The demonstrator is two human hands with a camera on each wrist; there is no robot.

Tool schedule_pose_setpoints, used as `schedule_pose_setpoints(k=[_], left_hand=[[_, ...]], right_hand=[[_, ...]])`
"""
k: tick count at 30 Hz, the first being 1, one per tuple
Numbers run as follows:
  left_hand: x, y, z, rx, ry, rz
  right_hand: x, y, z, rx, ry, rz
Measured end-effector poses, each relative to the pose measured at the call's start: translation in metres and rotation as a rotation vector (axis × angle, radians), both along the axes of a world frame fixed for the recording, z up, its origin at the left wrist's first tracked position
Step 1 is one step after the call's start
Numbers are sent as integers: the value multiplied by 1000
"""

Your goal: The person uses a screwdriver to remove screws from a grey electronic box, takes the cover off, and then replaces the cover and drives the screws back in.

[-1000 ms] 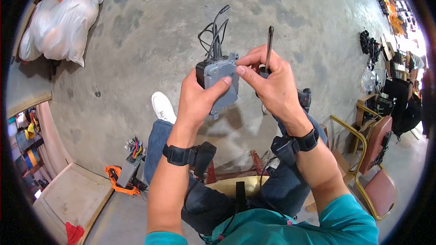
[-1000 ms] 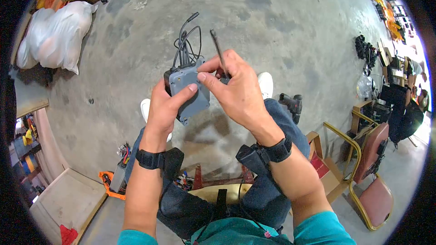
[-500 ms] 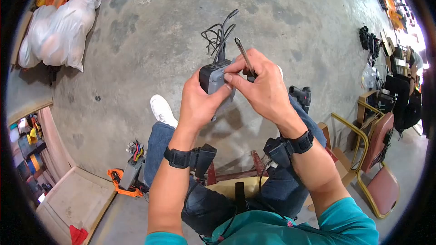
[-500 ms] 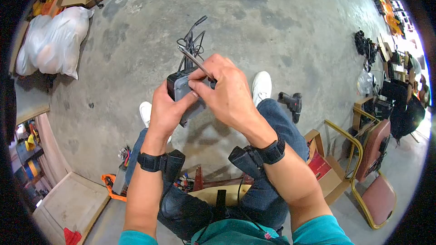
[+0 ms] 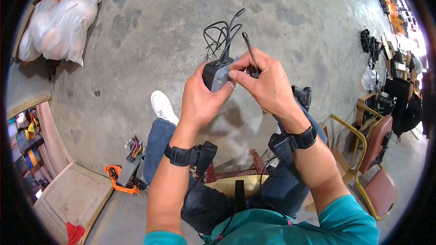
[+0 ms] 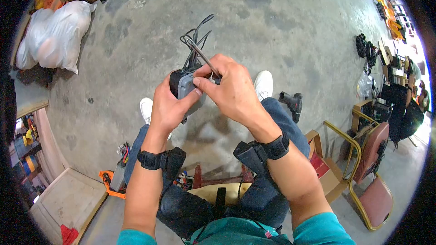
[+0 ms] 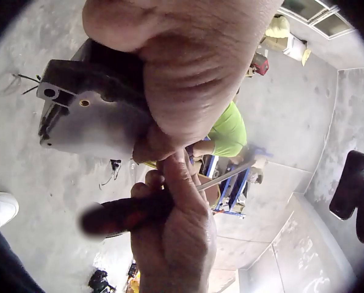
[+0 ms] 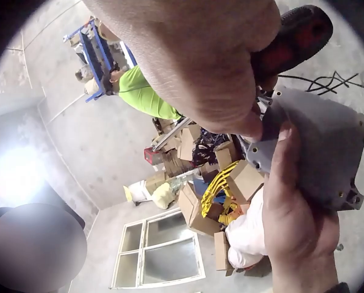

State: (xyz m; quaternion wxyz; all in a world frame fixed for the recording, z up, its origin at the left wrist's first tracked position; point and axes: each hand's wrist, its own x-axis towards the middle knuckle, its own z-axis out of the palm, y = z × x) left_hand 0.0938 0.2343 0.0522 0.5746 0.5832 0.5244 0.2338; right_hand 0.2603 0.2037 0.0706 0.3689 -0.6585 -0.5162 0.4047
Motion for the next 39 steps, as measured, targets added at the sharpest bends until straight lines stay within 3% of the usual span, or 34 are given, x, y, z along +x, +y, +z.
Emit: schedule_pose_setpoints(k=[17,33,36,39], left_hand=[[-7,-1,-4,13,0,-34],[-5,-2,0,63,16,-40],[-7,-1,-3,-76,-105,9],[-11,1,-4,-175,-219,75]], right_hand=[[8,4,2,-90,16,126],[9,3,2,-162,22,68],[13,2,-1,-49,13,60],[18,4,2,-3,5,-75]])
